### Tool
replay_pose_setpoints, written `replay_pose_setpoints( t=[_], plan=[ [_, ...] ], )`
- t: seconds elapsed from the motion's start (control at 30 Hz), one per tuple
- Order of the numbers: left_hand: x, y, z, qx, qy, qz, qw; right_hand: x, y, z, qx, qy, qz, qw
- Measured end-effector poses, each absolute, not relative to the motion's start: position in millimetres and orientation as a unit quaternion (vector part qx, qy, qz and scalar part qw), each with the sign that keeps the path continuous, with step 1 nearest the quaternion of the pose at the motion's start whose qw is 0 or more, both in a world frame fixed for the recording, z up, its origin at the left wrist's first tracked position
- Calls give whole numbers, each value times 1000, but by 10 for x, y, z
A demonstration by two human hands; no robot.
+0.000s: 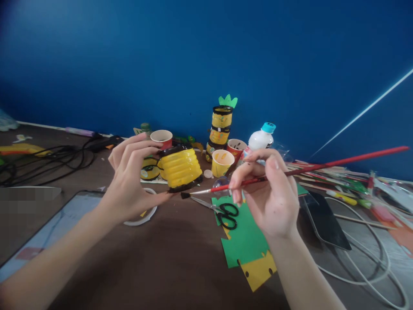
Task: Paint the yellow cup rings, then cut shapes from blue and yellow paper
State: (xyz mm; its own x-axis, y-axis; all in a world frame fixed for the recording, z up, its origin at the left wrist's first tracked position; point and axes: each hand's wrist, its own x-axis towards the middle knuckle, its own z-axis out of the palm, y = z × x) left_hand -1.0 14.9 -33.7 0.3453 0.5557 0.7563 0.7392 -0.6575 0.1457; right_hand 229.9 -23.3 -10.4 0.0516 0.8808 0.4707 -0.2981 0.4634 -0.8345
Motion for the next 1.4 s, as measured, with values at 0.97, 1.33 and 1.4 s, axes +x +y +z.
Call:
replay_pose_setpoints(
  t=[0.97,1.33,1.4],
  plan=[
    [-18,186,-371,-811,-379,-442,63,2518,-23,-180,-311,-437,440,720],
    [-255,355,-289,-789,-438,-422,85,2556,-27,-183,-340,-457,383,727],
    [-365,424,-269,-777,-457,-421,100,2552,-45,-163,-335,-475,377,721]
  ],
)
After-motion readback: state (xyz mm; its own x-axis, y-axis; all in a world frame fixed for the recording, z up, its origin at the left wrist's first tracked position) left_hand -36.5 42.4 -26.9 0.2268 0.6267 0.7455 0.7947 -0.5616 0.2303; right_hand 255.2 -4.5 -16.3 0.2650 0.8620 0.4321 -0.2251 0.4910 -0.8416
